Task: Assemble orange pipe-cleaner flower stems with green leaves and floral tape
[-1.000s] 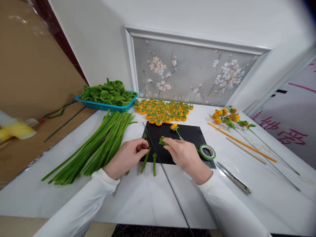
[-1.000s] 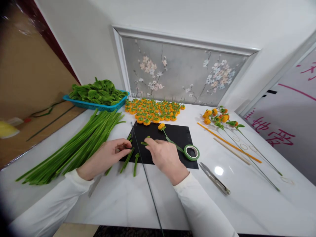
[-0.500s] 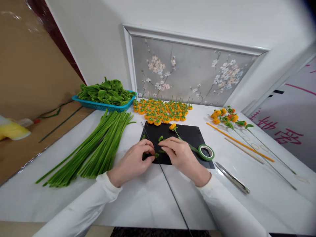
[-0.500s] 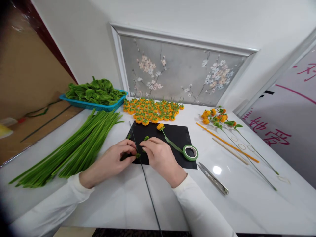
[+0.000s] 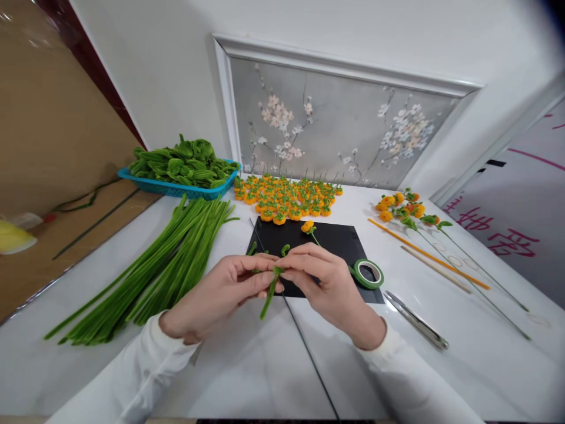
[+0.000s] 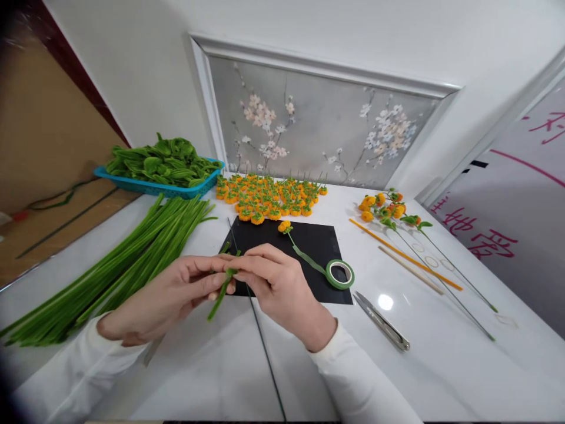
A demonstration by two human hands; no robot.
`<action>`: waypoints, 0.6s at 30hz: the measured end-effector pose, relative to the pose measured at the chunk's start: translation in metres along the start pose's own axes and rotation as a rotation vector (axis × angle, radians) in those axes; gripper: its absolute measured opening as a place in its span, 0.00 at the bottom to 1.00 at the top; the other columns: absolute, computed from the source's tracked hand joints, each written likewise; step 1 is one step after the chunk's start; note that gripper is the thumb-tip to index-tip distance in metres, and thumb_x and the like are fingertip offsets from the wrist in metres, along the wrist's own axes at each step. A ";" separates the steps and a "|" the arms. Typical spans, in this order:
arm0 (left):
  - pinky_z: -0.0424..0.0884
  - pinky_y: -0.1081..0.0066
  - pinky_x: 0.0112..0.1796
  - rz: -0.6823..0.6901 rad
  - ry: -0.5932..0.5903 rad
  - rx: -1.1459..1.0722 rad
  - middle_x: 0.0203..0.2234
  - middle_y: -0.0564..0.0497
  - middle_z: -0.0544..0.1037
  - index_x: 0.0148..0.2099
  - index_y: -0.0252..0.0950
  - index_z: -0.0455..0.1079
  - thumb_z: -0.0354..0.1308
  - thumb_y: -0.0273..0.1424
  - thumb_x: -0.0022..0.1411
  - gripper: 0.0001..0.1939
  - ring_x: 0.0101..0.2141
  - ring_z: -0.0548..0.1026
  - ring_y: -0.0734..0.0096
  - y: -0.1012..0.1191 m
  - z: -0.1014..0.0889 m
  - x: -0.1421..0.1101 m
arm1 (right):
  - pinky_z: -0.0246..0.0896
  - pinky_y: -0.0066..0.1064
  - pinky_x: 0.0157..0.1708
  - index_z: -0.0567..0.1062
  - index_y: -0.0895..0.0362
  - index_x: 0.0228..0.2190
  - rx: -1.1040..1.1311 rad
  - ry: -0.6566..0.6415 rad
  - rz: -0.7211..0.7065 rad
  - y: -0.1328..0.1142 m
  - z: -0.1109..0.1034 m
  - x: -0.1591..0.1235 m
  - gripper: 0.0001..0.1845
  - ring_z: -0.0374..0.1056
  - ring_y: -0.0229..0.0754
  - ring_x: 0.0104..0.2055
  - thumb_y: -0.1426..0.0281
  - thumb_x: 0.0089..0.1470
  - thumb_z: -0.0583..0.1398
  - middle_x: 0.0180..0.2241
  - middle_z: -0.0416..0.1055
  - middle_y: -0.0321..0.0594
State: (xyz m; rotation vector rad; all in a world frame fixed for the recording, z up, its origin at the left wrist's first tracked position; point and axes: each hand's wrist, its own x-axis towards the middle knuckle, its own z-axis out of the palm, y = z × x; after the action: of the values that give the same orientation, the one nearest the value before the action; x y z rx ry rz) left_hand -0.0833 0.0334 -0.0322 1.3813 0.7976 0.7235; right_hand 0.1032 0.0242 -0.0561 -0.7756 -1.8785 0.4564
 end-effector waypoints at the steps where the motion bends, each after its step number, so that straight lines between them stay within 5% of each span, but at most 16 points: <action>1: 0.61 0.78 0.27 -0.001 0.005 0.008 0.29 0.52 0.72 0.34 0.36 0.77 0.59 0.33 0.58 0.07 0.27 0.64 0.78 0.000 0.000 0.000 | 0.68 0.29 0.39 0.76 0.53 0.38 -0.027 0.009 -0.011 0.000 0.000 0.000 0.11 0.69 0.37 0.39 0.77 0.57 0.56 0.37 0.72 0.40; 4: 0.63 0.77 0.29 -0.013 0.022 0.048 0.35 0.50 0.74 0.37 0.37 0.78 0.61 0.31 0.57 0.07 0.29 0.66 0.77 -0.001 0.000 0.000 | 0.69 0.30 0.39 0.76 0.55 0.38 -0.091 0.049 -0.049 0.000 0.001 -0.001 0.11 0.69 0.38 0.38 0.76 0.57 0.55 0.36 0.72 0.41; 11: 0.64 0.75 0.29 0.001 0.066 0.015 0.33 0.50 0.74 0.29 0.35 0.77 0.62 0.31 0.54 0.05 0.28 0.67 0.76 -0.002 0.003 0.001 | 0.69 0.34 0.42 0.74 0.54 0.41 -0.226 0.054 -0.069 -0.001 0.007 -0.004 0.17 0.68 0.41 0.42 0.79 0.59 0.50 0.39 0.71 0.44; 18: 0.62 0.76 0.29 -0.034 0.066 -0.155 0.31 0.50 0.74 0.35 0.34 0.76 0.61 0.31 0.56 0.06 0.28 0.66 0.76 -0.009 0.002 0.007 | 0.69 0.32 0.41 0.73 0.54 0.43 -0.121 0.108 -0.026 -0.002 0.005 -0.002 0.15 0.69 0.39 0.40 0.77 0.59 0.51 0.37 0.72 0.42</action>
State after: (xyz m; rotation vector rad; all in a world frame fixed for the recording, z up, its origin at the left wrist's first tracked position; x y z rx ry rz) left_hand -0.0784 0.0372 -0.0418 1.2074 0.7980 0.7915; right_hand 0.0982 0.0216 -0.0583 -0.8389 -1.8261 0.2808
